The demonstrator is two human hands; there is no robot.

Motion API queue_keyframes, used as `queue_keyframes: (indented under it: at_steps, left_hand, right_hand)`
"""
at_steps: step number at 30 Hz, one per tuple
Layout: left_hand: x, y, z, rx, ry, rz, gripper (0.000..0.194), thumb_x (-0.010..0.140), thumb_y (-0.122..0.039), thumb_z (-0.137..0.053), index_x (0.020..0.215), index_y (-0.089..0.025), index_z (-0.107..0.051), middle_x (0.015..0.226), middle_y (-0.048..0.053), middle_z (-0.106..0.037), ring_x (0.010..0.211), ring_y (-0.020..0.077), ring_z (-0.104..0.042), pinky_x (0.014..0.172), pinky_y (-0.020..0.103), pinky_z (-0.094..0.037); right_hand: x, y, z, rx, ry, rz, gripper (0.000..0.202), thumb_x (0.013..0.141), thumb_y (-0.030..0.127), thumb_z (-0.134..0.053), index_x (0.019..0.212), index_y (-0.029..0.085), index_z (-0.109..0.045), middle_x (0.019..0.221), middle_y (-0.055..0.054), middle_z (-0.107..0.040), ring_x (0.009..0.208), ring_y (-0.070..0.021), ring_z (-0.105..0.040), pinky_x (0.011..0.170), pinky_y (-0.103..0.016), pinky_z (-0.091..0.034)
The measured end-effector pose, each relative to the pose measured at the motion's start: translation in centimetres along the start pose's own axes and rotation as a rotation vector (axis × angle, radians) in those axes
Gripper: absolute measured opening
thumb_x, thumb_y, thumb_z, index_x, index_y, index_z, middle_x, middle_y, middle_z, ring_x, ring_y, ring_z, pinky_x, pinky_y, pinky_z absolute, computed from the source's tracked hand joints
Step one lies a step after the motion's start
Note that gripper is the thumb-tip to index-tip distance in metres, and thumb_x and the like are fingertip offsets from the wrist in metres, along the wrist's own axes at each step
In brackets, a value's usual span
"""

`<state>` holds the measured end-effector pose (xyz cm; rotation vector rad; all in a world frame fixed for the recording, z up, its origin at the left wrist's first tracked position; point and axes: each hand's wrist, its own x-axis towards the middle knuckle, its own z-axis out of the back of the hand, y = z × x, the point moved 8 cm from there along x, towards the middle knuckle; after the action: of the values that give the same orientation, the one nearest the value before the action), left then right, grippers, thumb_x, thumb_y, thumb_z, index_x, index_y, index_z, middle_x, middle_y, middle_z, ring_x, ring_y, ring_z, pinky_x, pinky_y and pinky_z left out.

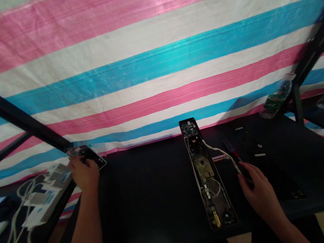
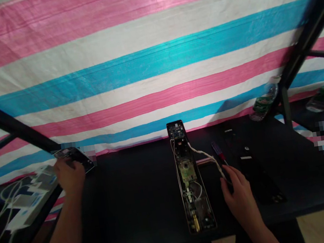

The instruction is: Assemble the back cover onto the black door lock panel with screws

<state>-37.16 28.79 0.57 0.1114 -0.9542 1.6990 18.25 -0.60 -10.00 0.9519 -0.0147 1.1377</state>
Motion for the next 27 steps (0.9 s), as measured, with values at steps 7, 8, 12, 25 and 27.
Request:
queue_keyframes:
  at_steps: [7,8,12,25,27]
  left_hand:
    - [-5.7,1.5,-1.5,-0.050,0.151,0.125,0.016,0.080,-0.020,-0.056,0.096,-0.015,-0.058,0.099,0.012,-0.067,0.102,0.0313,-0.064,0.100,0.049,-0.049]
    - [-6.8,1.2,-1.8,-0.078,0.187,0.137,0.015,0.079,-0.022,-0.057,0.093,-0.016,-0.060,0.094,0.010,-0.068,0.095,0.0301,-0.066,0.097,0.048,-0.051]
    - [-12.3,-2.0,-2.2,-0.235,0.282,0.162,0.019,0.081,-0.030,-0.056,0.093,-0.018,-0.064,0.093,0.009,-0.072,0.091,0.0278,-0.070,0.092,0.044,-0.054]
    - [-39.5,-26.2,-0.1,-1.266,1.057,0.611,0.054,0.078,-0.061,-0.076,0.116,-0.023,-0.073,0.119,0.014,-0.073,0.107,0.0265,-0.069,0.085,0.033,-0.056]
    - [-40.7,-26.7,0.1,-1.320,1.124,0.672,0.058,0.073,-0.059,-0.082,0.117,-0.023,-0.072,0.116,0.014,-0.073,0.103,0.0267,-0.070,0.073,0.030,-0.057]
  right_hand:
    - [-0.5,-0.2,-0.9,-0.076,0.033,0.027,0.037,0.098,0.042,-0.046,0.124,0.019,-0.059,0.119,-0.016,-0.067,0.111,-0.0343,-0.065,0.095,-0.056,-0.052]
    - [-0.4,-0.5,-1.0,-0.084,0.052,0.015,0.036,0.097,0.041,-0.047,0.122,0.019,-0.061,0.117,-0.016,-0.068,0.108,-0.0341,-0.066,0.094,-0.055,-0.053]
    - [0.2,-1.1,-1.5,-0.018,0.158,-0.023,0.032,0.095,0.038,-0.047,0.112,0.019,-0.067,0.106,-0.015,-0.073,0.095,-0.0306,-0.071,0.087,-0.048,-0.057]
    - [-1.7,8.7,2.7,0.577,0.497,-0.195,0.051,0.090,0.056,-0.060,0.127,0.021,-0.069,0.093,-0.009,-0.080,0.081,-0.0248,-0.078,0.073,-0.036,-0.066]
    - [-2.2,7.6,4.3,0.483,0.401,-0.146,0.046,0.090,0.057,-0.060,0.120,0.026,-0.073,0.100,-0.009,-0.080,0.089,-0.0270,-0.078,0.077,-0.038,-0.066]
